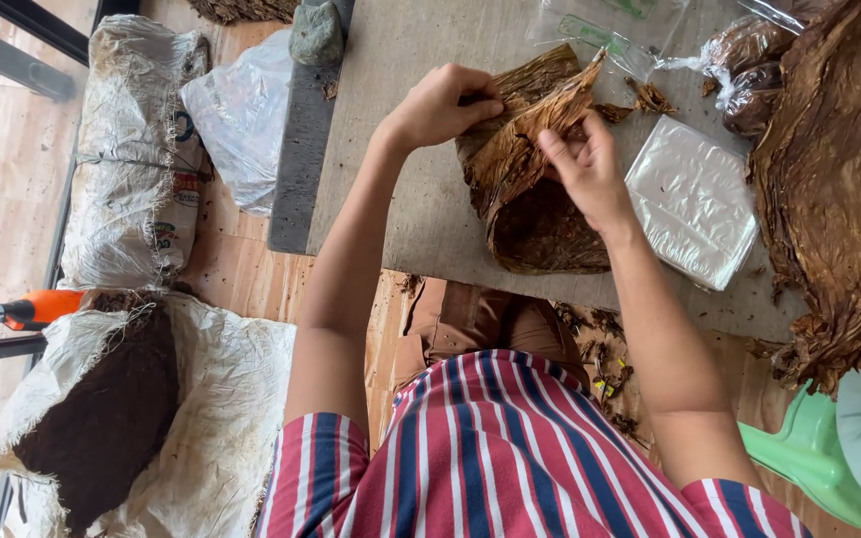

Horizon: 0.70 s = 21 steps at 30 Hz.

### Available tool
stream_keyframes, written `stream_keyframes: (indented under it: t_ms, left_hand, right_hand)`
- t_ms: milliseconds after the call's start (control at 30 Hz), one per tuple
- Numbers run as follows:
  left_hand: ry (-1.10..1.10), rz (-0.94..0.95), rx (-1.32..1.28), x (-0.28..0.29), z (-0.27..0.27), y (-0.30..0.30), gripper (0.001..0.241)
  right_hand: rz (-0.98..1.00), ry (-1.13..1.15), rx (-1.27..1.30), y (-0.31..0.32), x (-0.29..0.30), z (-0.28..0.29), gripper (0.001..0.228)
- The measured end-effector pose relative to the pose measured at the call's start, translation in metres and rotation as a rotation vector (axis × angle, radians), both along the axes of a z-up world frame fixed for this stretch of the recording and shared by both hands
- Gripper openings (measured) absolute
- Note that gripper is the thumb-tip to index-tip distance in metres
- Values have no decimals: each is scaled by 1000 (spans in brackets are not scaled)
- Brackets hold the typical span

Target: Unfolding, smoothing, and folding dried tobacco leaves before placing them into individual plastic bags.

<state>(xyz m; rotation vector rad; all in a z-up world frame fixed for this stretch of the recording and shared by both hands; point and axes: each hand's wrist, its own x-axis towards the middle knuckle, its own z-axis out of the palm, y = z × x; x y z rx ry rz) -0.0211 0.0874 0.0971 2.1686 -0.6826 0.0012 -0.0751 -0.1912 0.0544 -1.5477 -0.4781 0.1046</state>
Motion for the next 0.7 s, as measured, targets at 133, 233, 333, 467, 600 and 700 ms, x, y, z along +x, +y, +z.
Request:
stream_keyframes:
  t_ms: [133,233,333,467,600,700]
  left_hand:
    - [-53,-1,-13,-1,-6,-9,6]
    - [-202,178,99,-3,-20,-3,10]
    - [-261,254,146,-4,-37,7,17]
    - [-345,409,304,-24,-33,-9,21]
    - [-628,323,163,-63,-20,-36,17]
    - [-478,164,123,-89,-20,-46,39]
  right_hand:
    - [-66,-98,-226,23,-33,18,80]
    - [42,264,-70,28,-56,23,66]
    - [17,346,-110,30,-73,16,32]
    - [-62,353,-214,37,-77,-5,36]
    - [-4,85,-316,41,-70,-16,22]
    - [28,35,-325,43,-68,-14,41]
